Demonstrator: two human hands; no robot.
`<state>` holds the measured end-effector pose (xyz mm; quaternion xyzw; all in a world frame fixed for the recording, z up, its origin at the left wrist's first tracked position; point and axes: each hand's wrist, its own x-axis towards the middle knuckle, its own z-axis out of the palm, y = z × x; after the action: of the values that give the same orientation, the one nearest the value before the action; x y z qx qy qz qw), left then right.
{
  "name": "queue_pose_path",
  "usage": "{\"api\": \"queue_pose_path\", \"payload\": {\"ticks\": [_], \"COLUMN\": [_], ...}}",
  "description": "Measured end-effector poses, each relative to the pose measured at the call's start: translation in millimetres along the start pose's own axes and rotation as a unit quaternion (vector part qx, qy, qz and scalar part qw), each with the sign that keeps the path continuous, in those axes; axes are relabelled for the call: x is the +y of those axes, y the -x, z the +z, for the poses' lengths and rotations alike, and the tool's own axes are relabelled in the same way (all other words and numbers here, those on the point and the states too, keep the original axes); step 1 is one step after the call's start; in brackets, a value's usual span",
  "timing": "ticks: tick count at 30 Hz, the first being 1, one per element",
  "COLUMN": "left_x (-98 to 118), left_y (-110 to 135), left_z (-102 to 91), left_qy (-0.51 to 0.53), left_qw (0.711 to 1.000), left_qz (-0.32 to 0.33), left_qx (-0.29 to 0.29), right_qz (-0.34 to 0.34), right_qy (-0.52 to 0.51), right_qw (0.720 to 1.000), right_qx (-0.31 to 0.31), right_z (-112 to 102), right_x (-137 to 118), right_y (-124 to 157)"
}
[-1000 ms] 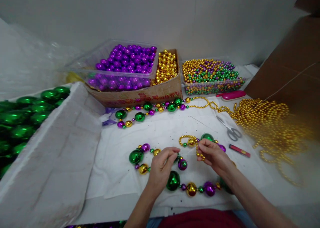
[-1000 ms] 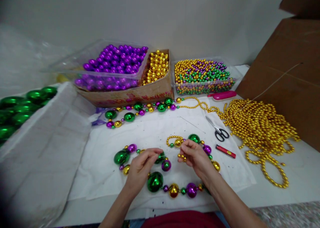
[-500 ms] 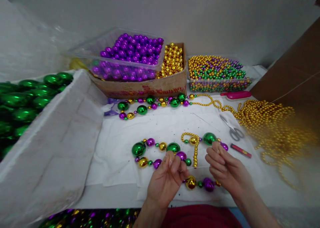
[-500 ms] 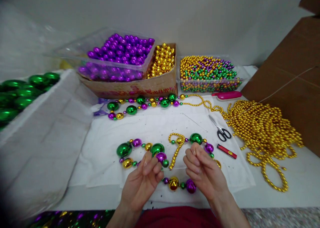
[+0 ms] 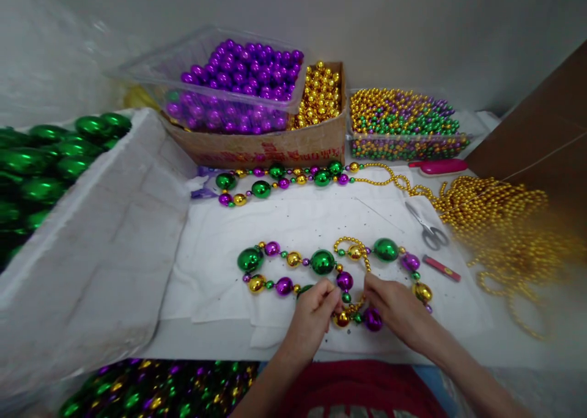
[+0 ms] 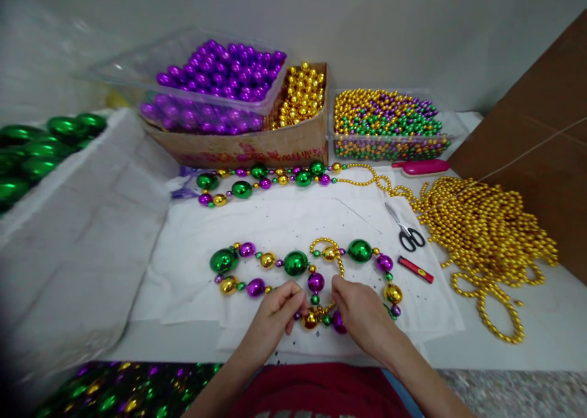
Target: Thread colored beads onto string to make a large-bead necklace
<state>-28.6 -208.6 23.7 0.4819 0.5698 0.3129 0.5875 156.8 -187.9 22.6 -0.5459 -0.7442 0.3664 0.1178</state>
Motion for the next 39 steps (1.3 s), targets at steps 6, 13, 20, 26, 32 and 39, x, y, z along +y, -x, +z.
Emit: {"api": "queue_pose_path", "payload": {"ticks": [6, 13, 20, 26, 32, 39], "left_x": [-4, 120, 102, 77, 170, 152], "left_y": [-9, -30, -65, -100, -90, -81], "left_z": [1.0, -42.2, -55.0, -74.0, -122.3, -126.8], "left_qy": [-0.208, -0.379, -0.368, -0.316, -0.400, -0.463], "left_qw": [0.973, 0.889, 0.912, 0.938, 0.882, 0.864], "left_qz": [0.103, 0.244, 0.180, 0.136, 0.242, 0.198], "left_qx": [0.009, 0.080, 0.021, -0.050, 0.058, -0.020], "right_qz": [-0.134, -0.257, -0.261, -0.305, -0.343, -0.342], "right_qy": [0.152, 0.236, 0.260, 0.282, 0.316, 0.324], "right_qw": [0.978, 0.926, 0.921, 0.906, 0.866, 0.875], "right_qx": [-0.051, 0.147, 0.127, 0.082, 0.183, 0.112], "right_z": [7, -75, -62, -56, -116, -95], "right_x": [-10, -75, -60, -54, -126, -120], "right_y": [-8, -48, -82, -122, -146, -146]}}
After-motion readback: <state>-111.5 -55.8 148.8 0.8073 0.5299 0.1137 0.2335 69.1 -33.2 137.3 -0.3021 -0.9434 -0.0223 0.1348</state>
